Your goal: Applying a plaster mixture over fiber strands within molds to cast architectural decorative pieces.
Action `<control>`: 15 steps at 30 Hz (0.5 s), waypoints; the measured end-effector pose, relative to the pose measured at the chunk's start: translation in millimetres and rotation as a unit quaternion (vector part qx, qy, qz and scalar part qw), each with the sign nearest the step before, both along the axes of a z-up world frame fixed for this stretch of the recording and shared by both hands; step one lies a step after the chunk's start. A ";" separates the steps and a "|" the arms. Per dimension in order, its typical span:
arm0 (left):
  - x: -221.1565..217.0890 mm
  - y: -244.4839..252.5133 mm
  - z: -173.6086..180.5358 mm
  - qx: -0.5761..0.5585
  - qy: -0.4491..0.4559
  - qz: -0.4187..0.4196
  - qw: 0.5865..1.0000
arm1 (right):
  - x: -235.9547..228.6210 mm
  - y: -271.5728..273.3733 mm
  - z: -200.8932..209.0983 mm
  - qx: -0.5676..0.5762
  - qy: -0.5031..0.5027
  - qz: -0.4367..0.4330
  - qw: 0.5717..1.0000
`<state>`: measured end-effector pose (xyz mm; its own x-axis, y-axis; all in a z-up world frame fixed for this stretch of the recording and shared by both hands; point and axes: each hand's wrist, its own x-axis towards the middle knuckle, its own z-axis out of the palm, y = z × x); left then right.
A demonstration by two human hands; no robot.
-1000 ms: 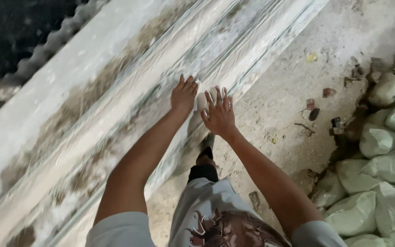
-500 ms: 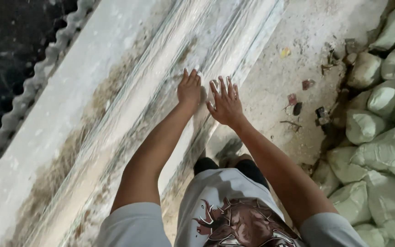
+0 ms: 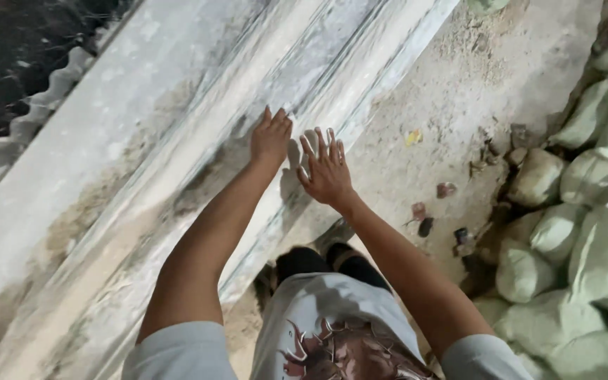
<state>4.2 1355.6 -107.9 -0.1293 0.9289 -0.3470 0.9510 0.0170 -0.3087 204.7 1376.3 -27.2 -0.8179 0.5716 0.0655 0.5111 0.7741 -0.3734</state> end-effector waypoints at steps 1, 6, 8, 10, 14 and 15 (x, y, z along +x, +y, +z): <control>6.3 16.0 6.6 0.000 -0.002 0.005 1.000 | 7.6 18.3 -3.5 0.000 -0.002 0.005 1.000; 16.4 100.5 19.6 -0.059 0.075 -0.009 0.995 | 28.8 107.3 2.3 -0.008 -0.028 0.006 1.000; 18.3 131.1 13.8 -0.056 0.075 -0.007 0.996 | 31.5 139.7 6.5 -0.017 -0.043 0.001 0.999; 19.4 162.1 9.5 -0.056 0.076 -0.006 0.995 | 32.3 170.9 5.8 -0.028 -0.058 -0.004 0.998; 25.3 234.2 2.3 -0.053 0.053 -0.001 0.997 | 34.9 236.4 -4.4 -0.031 -0.059 -0.002 0.998; 26.0 254.7 0.5 -0.052 0.053 -0.006 0.997 | 34.9 254.2 -6.9 -0.027 -0.061 0.004 0.998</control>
<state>30.2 1610.3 -107.4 -0.1603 0.8904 -0.4260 0.9125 -0.0308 -0.4078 239.6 1630.5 -34.1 -0.8220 0.5656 -0.0657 0.5498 0.7584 -0.3499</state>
